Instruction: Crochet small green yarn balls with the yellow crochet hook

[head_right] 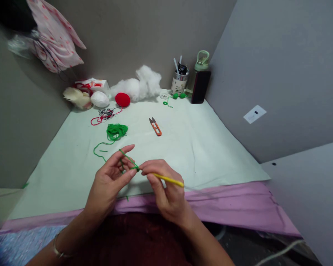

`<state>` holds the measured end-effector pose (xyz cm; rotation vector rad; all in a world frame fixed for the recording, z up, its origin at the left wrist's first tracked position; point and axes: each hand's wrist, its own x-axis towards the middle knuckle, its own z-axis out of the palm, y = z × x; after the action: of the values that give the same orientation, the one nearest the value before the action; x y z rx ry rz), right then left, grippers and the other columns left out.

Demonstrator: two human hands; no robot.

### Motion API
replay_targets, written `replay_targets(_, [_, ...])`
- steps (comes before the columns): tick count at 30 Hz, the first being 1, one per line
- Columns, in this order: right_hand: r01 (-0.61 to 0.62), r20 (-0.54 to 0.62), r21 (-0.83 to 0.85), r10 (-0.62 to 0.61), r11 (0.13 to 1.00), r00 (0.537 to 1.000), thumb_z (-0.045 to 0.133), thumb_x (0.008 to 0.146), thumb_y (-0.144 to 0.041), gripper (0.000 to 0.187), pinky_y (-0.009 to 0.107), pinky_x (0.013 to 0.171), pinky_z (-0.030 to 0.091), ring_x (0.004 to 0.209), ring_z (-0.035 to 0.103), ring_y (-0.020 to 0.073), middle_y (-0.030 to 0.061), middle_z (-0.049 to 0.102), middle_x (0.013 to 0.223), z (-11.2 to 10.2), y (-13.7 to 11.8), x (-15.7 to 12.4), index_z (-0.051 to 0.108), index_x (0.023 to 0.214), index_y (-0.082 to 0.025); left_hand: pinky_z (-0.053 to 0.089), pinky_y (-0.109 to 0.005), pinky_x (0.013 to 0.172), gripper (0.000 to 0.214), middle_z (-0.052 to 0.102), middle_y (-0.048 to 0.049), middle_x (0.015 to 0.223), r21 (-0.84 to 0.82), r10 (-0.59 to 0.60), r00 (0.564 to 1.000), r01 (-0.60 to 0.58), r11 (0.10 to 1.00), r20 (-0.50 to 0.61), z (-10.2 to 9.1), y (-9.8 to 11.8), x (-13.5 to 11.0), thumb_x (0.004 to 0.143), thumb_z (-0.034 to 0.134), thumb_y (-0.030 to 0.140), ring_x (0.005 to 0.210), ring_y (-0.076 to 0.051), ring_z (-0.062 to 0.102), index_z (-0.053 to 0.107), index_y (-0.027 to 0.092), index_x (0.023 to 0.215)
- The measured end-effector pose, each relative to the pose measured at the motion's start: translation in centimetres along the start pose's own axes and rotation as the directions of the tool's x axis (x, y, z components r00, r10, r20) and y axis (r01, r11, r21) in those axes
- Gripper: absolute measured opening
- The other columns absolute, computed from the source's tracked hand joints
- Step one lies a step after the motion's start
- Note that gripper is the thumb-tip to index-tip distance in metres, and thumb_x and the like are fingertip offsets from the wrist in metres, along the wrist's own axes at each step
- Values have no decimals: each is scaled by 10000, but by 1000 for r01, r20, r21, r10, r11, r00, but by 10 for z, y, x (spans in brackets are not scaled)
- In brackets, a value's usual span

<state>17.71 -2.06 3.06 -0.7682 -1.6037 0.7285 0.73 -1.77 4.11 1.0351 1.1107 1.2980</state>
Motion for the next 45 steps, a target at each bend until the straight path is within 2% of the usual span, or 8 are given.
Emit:
replay_targets(9, [211, 45, -290, -207, 934, 977, 605, 1017, -137, 319, 365, 763, 650, 929, 768, 216, 70, 790, 1091, -1, 5, -2, 725, 1252, -316, 507, -291, 842, 564, 681, 15, 796, 6, 39, 999, -39, 999, -8, 4, 4, -2, 791, 882, 187, 815, -165, 618, 739, 274, 1330])
replay_targets(13, [277, 55, -467, -284, 840, 957, 727, 931, -95, 494, 369, 784, 650, 968, 765, 237, 42, 769, 1075, 2, 8, -7, 729, 1315, -406, 461, -203, 622, 640, 655, 39, 767, -283, -156, 976, 194, 939, 152, 5, 5, 0, 754, 919, 193, 624, -82, 539, 724, 257, 1360])
replay_targets(17, [133, -111, -250, -165, 959, 980, 626, 984, -103, 392, 384, 771, 616, 912, 727, 225, 40, 758, 1013, 5, 4, -3, 767, 1239, -365, 436, -179, 538, 464, 619, 63, 753, -461, -305, 894, 433, 775, 328, 0, 10, 6, 804, 889, 228, 415, 34, 258, 778, 179, 1252])
replay_targets(24, [-67, -136, 134, 85, 989, 987, 604, 1034, -173, 230, 379, 799, 578, 916, 692, 212, 40, 731, 952, 14, 1, 8, 795, 1047, -301, 404, -134, 516, 471, 684, 31, 887, -356, -149, 973, 204, 912, 175, 1, 5, 4, 821, 885, 188, 564, -17, 548, 774, 282, 1269])
replay_targets(29, [178, -29, -238, -190, 955, 981, 633, 983, -47, 428, 368, 871, 625, 1046, 734, 222, 77, 766, 1142, 16, 9, 0, 731, 1320, -291, 470, -116, 660, 523, 701, 27, 874, -360, -91, 990, 124, 925, 105, 7, -3, 2, 810, 900, 158, 736, -52, 590, 771, 299, 1298])
replay_targets(32, [285, -6, -365, -308, 886, 951, 659, 968, -57, 436, 367, 851, 630, 1062, 731, 236, 101, 755, 1190, 12, 11, -1, 727, 1346, -262, 442, -109, 587, 461, 616, 56, 712, -459, -207, 953, 290, 840, 223, 5, 0, 6, 823, 900, 216, 569, -17, 460, 789, 225, 1271])
replay_targets(39, [-96, -165, 297, 150, 950, 975, 615, 1038, -200, 198, 303, 675, 548, 738, 642, 145, 17, 709, 930, 10, 7, 13, 797, 1021, -276, 546, -194, 763, 413, 649, 48, 802, -504, -247, 940, 336, 796, 237, 2, 6, 9, 807, 897, 187, 553, -3, 491, 810, 209, 1211])
replay_targets(45, [-152, -92, 309, 189, 939, 978, 651, 1029, -199, 189, 285, 780, 545, 898, 663, 149, 16, 745, 981, 13, 11, 10, 817, 1049, -289, 524, -198, 873, 422, 728, 17, 864, -428, -163, 962, 244, 870, 217, 5, -1, 4, 806, 906, 176, 852, -90, 683, 802, 261, 1206])
